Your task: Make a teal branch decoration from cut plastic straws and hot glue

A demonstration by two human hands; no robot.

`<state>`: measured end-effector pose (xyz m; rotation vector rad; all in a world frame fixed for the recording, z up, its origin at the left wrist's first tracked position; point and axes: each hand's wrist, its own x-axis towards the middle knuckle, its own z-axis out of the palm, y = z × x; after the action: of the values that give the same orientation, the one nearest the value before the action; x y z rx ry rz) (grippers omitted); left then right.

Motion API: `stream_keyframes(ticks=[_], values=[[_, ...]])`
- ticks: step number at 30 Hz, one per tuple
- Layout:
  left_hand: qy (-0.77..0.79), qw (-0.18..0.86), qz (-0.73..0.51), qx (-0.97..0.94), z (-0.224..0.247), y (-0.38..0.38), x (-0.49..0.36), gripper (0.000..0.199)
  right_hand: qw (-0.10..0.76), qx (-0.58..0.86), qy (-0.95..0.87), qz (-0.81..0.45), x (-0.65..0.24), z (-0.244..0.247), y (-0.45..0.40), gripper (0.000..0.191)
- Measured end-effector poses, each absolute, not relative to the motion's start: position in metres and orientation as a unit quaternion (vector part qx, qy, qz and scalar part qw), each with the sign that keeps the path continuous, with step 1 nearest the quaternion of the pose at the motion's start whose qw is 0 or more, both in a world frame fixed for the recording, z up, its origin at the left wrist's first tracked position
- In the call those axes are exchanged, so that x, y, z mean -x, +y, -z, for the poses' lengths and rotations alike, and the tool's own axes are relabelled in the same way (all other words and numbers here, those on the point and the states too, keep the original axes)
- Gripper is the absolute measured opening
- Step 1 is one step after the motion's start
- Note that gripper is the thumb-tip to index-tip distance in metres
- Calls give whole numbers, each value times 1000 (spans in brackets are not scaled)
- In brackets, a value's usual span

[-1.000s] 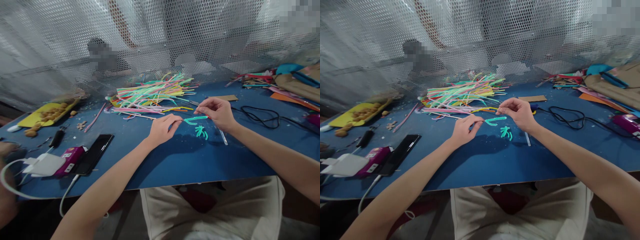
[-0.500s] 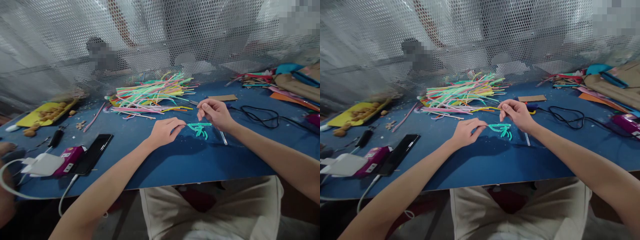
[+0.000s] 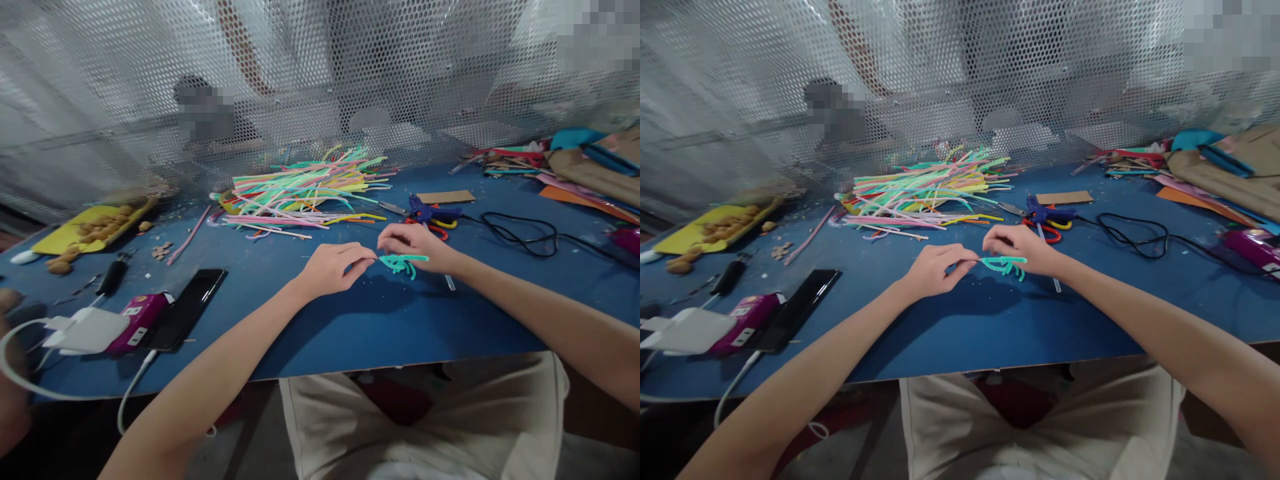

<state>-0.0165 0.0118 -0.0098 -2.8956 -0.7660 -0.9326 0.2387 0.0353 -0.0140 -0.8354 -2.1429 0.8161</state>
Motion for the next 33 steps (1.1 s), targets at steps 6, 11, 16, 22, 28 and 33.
stream_keyframes(ticks=[6,11,16,22,28,33], values=[[-202,2,272,941,10,7,12,19,243,257,-900,-254,-240,20,43,16],[-209,0,258,943,10,4,11,19,249,237,-909,-235,-239,21,43,18],[-217,-9,254,943,11,6,12,21,229,226,-920,-223,-238,22,40,17],[-220,-10,249,943,10,5,12,21,202,260,-910,-253,-239,22,40,20],[-211,-13,258,943,10,5,12,20,213,275,-897,-273,-239,23,39,28],[-214,-2,252,944,11,6,12,19,236,280,-897,-248,-241,24,37,19]])
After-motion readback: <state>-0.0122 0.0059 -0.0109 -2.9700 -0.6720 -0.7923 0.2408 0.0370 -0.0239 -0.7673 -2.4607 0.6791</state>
